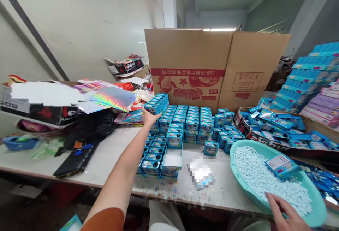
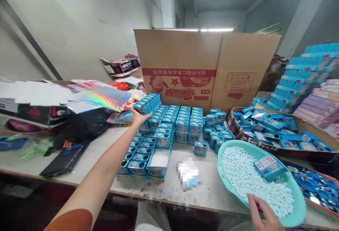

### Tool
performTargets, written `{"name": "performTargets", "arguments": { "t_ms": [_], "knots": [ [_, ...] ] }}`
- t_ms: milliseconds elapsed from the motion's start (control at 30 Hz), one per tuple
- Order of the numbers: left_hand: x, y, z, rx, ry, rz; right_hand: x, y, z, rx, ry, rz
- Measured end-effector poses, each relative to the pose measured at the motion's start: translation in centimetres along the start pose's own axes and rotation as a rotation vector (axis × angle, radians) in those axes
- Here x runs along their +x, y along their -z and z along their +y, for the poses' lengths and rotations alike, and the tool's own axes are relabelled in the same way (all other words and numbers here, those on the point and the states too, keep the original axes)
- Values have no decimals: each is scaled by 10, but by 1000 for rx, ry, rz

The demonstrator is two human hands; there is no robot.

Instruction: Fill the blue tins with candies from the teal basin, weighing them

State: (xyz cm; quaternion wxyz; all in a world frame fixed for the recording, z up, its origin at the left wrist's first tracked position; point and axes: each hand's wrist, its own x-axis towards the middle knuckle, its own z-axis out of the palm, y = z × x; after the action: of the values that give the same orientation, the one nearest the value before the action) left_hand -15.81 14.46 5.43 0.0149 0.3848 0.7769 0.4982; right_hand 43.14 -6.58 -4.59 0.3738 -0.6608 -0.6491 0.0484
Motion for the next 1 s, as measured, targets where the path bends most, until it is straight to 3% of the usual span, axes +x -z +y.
{"name": "performTargets", "arguments": {
  "t_ms": [167,367,533,800,900,1000],
  "knots": [
    [-3,-1,9,35,75,63,-14,-1,-2,17,-50,121],
    [-24,11,-7,-17,51,179,-28,7,11,11,-177,89],
    [-62,49,-42,-142,-45,280,-23,9,7,-16,-294,60],
    [-150,128,-90,-156,-64,400,3,-3,-32,-3,-200,50],
    [-178,144,-98,-174,-25,403,13,-10,-48,12,-192,30],
    [-196,147,-107,-164,-21,401,18,-16,-59,21,-141,23]
  ]
}}
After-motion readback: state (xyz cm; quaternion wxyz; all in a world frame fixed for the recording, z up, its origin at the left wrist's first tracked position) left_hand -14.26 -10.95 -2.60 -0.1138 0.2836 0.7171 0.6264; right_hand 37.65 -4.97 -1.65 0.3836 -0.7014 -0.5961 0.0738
